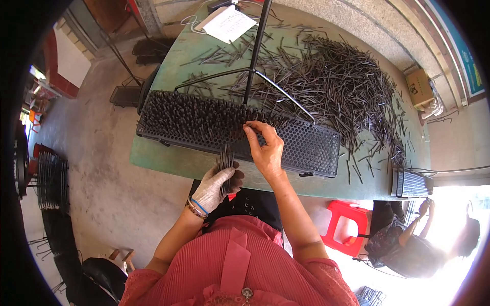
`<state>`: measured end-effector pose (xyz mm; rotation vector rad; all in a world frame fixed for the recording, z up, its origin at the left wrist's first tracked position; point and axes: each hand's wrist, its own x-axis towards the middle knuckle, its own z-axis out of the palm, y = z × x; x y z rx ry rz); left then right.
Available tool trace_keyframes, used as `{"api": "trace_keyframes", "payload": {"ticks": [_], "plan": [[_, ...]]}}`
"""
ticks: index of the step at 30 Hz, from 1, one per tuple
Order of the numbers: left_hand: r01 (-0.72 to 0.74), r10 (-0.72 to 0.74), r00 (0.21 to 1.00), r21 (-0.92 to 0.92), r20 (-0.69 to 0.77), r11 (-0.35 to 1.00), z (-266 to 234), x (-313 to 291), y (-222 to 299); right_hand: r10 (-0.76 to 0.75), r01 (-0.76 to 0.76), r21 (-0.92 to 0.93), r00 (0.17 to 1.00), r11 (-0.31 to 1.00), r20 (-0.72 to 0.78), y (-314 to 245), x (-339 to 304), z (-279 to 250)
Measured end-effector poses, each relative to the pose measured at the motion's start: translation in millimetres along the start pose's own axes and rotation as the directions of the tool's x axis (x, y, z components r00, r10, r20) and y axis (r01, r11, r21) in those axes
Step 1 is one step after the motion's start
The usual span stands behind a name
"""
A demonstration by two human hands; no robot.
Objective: Assembling thin black rods into a black mesh base.
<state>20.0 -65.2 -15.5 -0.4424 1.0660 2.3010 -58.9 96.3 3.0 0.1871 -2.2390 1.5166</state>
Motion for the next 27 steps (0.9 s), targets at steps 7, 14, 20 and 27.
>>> {"api": "trace_keyframes", "payload": {"ticks": [7, 14, 20, 27], "plan": [[-0.002, 0.002, 1.000, -0.007, 0.015, 1.000, -3, 0, -2, -0.039, 0.038, -0.118, 0.999, 0.992, -0.009, -4, -3, -5], [0.015, -0.015, 1.000, -0.034, 0.021, 0.999, 0, -1, 3, 0.005, -0.002, -0.094, 0.999, 0.996, 0.037, 1, -5, -2], [0.015, -0.016, 0.999, 0.063, 0.027, 0.998, -5, -2, 3, -0.119, 0.136, -0.206, 0.988, 0.969, 0.096, -9, -4, -3], [0.010, -0.014, 0.998, 0.074, 0.062, 0.997, -7, -3, 3, -0.133, 0.134, -0.163, 0.991, 0.977, 0.015, -7, -3, -1]]}}
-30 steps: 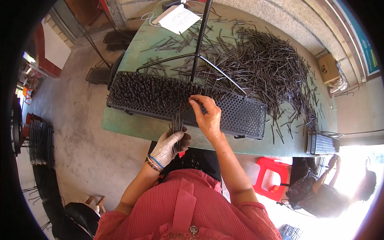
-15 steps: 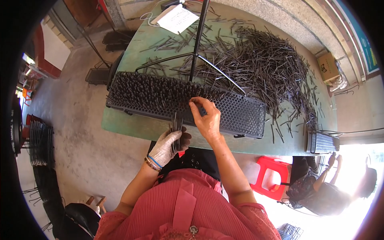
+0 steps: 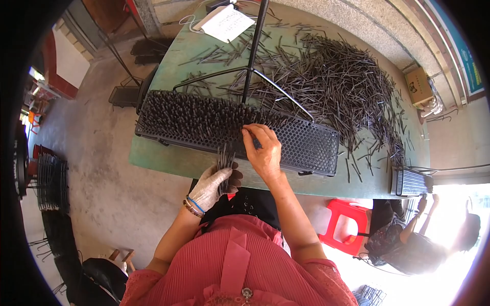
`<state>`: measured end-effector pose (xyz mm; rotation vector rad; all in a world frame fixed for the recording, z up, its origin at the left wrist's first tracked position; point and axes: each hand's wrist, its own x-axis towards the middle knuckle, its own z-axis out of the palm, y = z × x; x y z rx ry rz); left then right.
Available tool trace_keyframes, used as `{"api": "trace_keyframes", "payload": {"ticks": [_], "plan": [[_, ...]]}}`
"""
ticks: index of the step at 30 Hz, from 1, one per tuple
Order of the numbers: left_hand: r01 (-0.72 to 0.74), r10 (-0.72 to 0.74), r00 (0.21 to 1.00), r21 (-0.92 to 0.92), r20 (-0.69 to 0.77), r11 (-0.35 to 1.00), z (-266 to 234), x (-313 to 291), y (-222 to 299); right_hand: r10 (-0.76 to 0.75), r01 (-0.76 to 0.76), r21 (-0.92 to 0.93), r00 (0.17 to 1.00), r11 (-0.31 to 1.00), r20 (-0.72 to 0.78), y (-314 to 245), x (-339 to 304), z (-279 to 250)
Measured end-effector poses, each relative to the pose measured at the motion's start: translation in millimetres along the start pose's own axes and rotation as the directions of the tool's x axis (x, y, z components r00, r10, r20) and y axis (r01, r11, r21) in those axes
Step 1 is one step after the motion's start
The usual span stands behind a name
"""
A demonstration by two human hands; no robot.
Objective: Assembling thin black rods into a black mesh base.
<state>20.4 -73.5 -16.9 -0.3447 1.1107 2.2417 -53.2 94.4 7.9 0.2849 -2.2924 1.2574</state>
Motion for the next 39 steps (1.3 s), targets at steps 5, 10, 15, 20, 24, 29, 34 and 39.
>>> {"api": "trace_keyframes", "payload": {"ticks": [5, 10, 15, 20, 24, 29, 34, 39], "plan": [[-0.025, 0.026, 0.999, -0.058, 0.025, 0.998, 5, -4, 6, 0.103, -0.109, 0.088, 0.992, 0.990, 0.071, -13, -3, -14], [-0.075, 0.076, 0.995, -0.028, 0.065, 0.997, 5, -6, 10, 0.289, -0.413, 0.184, 0.834, 0.892, 0.469, -13, -17, -9], [-0.056, 0.057, 0.995, -0.019, 0.079, 0.998, 5, -11, 14, 0.397, -0.574, 0.212, 0.746, 0.791, 0.535, -15, -14, -9], [-0.038, 0.036, 0.999, 0.044, 0.037, 0.998, 5, -14, 12, 0.412, -0.580, 0.152, 0.716, 0.800, 0.564, -14, -10, -9], [-0.072, 0.073, 0.997, 0.068, -0.024, 0.995, 5, -12, 10, 0.383, -0.583, 0.188, 0.710, 0.791, 0.590, -12, -11, -6], [-0.049, 0.049, 0.999, 0.107, 0.008, 0.993, 4, -13, 11, 0.367, -0.550, 0.128, 0.695, 0.825, 0.619, -15, -10, -4], [-0.081, 0.083, 0.996, 0.073, -0.026, 0.994, 4, -13, 9, 0.357, -0.501, 0.058, 0.688, 0.864, 0.632, -14, -6, -6], [-0.078, 0.073, 0.992, -0.049, -0.104, 0.996, -1, -8, 5, 0.423, -0.559, 0.162, 0.758, 0.813, 0.497, -17, 5, -13]]}}
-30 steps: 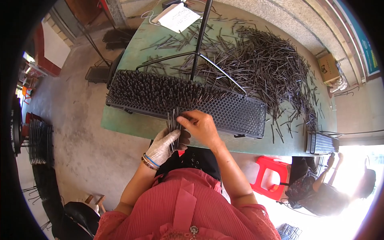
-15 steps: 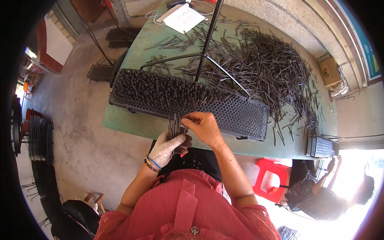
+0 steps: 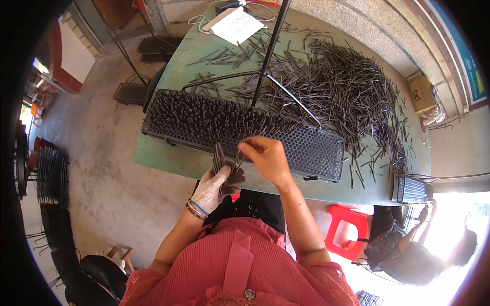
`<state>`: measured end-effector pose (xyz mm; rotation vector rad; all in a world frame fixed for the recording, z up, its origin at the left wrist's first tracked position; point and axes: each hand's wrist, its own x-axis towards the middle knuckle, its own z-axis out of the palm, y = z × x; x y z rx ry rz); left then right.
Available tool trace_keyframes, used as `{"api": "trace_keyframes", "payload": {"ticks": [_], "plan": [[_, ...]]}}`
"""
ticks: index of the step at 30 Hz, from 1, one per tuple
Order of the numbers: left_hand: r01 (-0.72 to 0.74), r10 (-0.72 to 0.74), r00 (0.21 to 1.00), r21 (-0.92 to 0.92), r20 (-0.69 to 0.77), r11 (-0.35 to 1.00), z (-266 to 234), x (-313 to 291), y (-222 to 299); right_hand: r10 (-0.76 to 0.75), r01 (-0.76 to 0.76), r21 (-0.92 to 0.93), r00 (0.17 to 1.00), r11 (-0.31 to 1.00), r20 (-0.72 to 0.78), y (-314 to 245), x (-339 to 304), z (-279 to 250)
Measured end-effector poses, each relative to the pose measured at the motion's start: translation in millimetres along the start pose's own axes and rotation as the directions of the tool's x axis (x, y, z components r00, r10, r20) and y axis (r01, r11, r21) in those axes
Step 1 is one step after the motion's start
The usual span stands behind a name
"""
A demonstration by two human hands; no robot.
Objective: Assembling thin black rods into a black mesh base.
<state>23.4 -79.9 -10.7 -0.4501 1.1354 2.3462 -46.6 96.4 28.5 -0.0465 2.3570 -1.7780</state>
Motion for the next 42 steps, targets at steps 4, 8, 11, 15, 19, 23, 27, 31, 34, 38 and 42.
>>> {"api": "trace_keyframes", "payload": {"ticks": [4, 8, 11, 15, 19, 23, 27, 31, 34, 38, 42], "plan": [[0.026, -0.026, 1.000, -0.007, -0.004, 1.000, -3, 3, -2, -0.213, 0.224, 0.028, 0.951, 0.974, -0.223, -9, 11, 0], [0.056, -0.057, 0.997, 0.014, 0.046, 0.998, 0, 3, -3, -0.295, 0.261, -0.187, 0.937, 0.947, -0.187, -11, 20, 4], [0.062, -0.063, 0.997, 0.025, 0.054, 0.998, -3, 3, -2, -0.299, 0.267, -0.178, 0.935, 0.947, -0.190, -6, 23, 6], [0.062, -0.064, 0.997, 0.043, 0.050, 0.997, -1, 1, 0, -0.350, 0.310, -0.201, 0.913, 0.929, -0.207, -1, 23, 9], [0.050, -0.050, 0.998, -0.004, 0.023, 0.999, -2, 0, -1, -0.454, 0.384, -0.312, 0.869, 0.869, -0.194, -1, 21, 11], [0.048, -0.048, 0.999, 0.039, 0.014, 0.998, -6, 0, -2, -0.577, 0.462, -0.455, 0.802, 0.761, -0.152, -1, 20, 12], [0.049, -0.051, 0.998, 0.058, 0.033, 0.997, -8, -1, 2, -0.596, 0.493, -0.468, 0.797, 0.733, -0.093, 0, 22, 14], [0.064, -0.066, 0.997, 0.056, 0.026, 0.996, -8, 0, 1, -0.615, 0.496, -0.482, 0.779, 0.722, -0.119, 4, 23, 21], [0.068, -0.069, 0.997, 0.052, 0.021, 0.996, -9, 0, 1, -0.662, 0.530, -0.506, 0.741, 0.680, -0.114, 5, 23, 23], [0.067, -0.069, 0.997, 0.078, 0.019, 0.995, -7, -1, 1, -0.736, 0.581, -0.571, 0.674, 0.580, -0.062, 10, 20, 24], [0.069, -0.071, 0.997, 0.085, 0.024, 0.994, -7, -1, 0, -0.755, 0.571, -0.596, 0.649, 0.565, -0.094, 12, 19, 27]]}}
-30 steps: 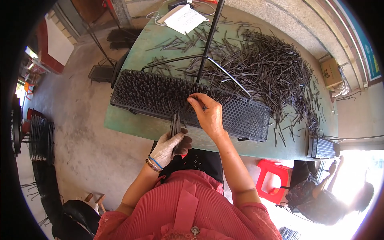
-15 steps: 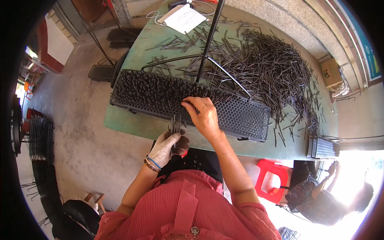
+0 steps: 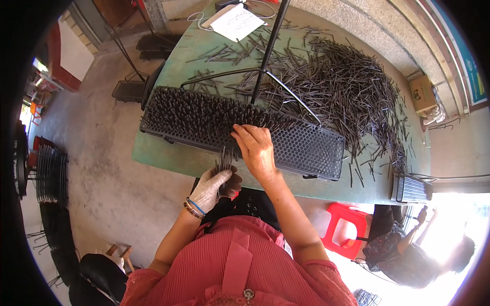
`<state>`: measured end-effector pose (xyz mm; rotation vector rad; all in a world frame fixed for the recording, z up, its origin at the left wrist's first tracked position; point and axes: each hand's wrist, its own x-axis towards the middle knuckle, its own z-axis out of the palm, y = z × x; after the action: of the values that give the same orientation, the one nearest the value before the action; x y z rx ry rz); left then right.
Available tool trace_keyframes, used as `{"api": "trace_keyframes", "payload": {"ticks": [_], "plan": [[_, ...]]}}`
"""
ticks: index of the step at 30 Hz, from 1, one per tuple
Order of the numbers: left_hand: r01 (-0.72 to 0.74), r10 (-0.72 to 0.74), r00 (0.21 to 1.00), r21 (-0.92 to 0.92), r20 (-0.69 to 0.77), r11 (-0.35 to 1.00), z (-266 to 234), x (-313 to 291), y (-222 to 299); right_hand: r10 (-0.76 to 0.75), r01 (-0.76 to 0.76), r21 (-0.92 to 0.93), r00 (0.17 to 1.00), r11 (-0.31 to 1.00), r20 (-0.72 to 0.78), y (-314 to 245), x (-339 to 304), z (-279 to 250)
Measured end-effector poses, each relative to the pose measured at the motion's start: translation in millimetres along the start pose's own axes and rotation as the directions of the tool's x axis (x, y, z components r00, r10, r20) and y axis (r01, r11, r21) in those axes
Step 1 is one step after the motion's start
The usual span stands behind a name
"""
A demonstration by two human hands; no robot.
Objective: Assembling thin black rods into a black mesh base.
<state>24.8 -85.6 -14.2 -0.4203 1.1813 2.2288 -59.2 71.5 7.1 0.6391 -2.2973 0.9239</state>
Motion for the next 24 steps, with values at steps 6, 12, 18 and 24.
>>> {"api": "trace_keyframes", "payload": {"ticks": [6, 12, 18, 24], "plan": [[0.002, -0.002, 1.000, -0.013, 0.005, 1.000, 0, 1, -1, -0.025, 0.024, 0.011, 0.997, 1.000, 0.077, -4, 0, -1], [-0.014, 0.016, 0.998, -0.033, 0.062, 0.999, 1, 0, -3, -0.048, 0.042, 0.036, 0.979, 0.998, 0.199, -2, 6, -6], [-0.003, 0.004, 0.998, -0.028, 0.055, 1.000, 2, -1, 0, -0.111, 0.123, -0.040, 0.966, 0.992, 0.232, 0, 5, -6], [0.003, -0.001, 0.997, -0.028, 0.075, 1.000, 0, -2, 1, -0.030, 0.043, -0.078, 0.987, 0.996, 0.158, -11, 14, -7]]}}
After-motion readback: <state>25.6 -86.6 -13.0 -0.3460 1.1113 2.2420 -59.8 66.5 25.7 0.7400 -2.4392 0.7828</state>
